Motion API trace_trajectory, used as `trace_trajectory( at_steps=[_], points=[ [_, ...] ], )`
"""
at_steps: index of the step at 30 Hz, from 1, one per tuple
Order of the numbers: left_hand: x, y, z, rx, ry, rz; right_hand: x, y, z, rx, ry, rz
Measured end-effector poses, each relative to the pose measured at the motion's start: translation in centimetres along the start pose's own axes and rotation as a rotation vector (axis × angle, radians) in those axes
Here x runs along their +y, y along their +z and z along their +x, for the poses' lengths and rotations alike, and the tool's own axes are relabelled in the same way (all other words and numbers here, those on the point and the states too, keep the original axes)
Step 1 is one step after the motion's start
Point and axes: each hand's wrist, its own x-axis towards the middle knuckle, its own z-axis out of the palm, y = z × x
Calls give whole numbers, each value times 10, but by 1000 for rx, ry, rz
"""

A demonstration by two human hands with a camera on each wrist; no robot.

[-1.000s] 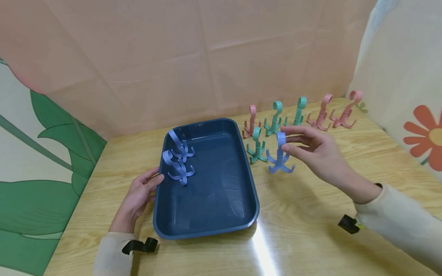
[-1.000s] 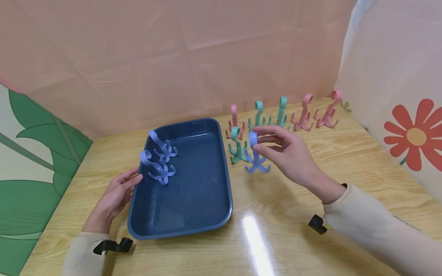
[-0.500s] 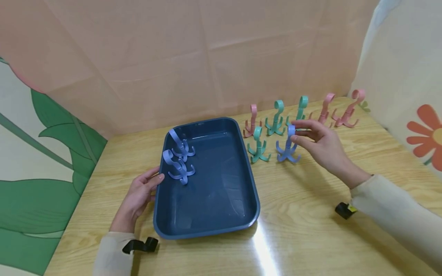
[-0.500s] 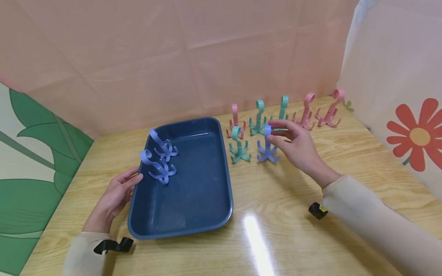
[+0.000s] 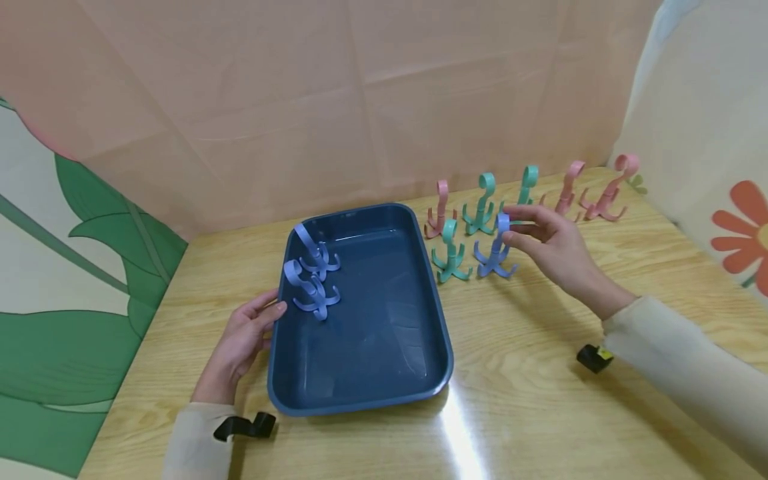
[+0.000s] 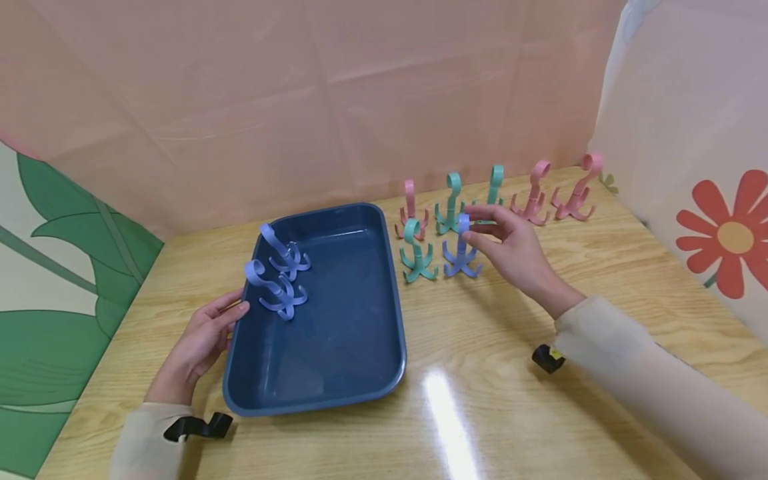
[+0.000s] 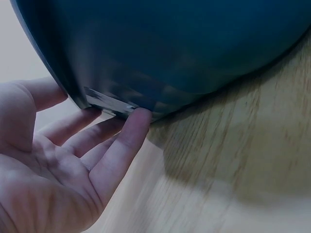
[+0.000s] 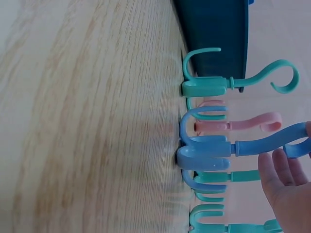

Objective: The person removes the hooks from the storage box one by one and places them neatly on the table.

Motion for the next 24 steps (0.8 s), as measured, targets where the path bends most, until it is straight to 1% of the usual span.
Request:
trace_trajectory(
  at_steps=[8, 9, 12, 15, 18, 21, 24],
  points=[
    [0, 0, -1, 5, -4, -2, 0, -3, -1, -1, 25, 51],
    [0, 0, 0, 2, -3, -3, -1, -4, -2, 1, 27, 65],
    [0, 1, -1, -1, -3, 0, -9, -5, -3, 27, 13, 63],
    [0, 0, -1, -4, 0, -5, -23, -2, -4, 82, -41, 32],
    [0, 0, -1, -4, 2, -3, -43, 6, -6, 128, -122, -5],
    [0, -1, -1, -5, 3, -1, -65, 20, -8, 120, -195, 20],
    [0, -1, 0, -9, 3, 1, -83, 38, -8, 72, -248, 83]
  ],
)
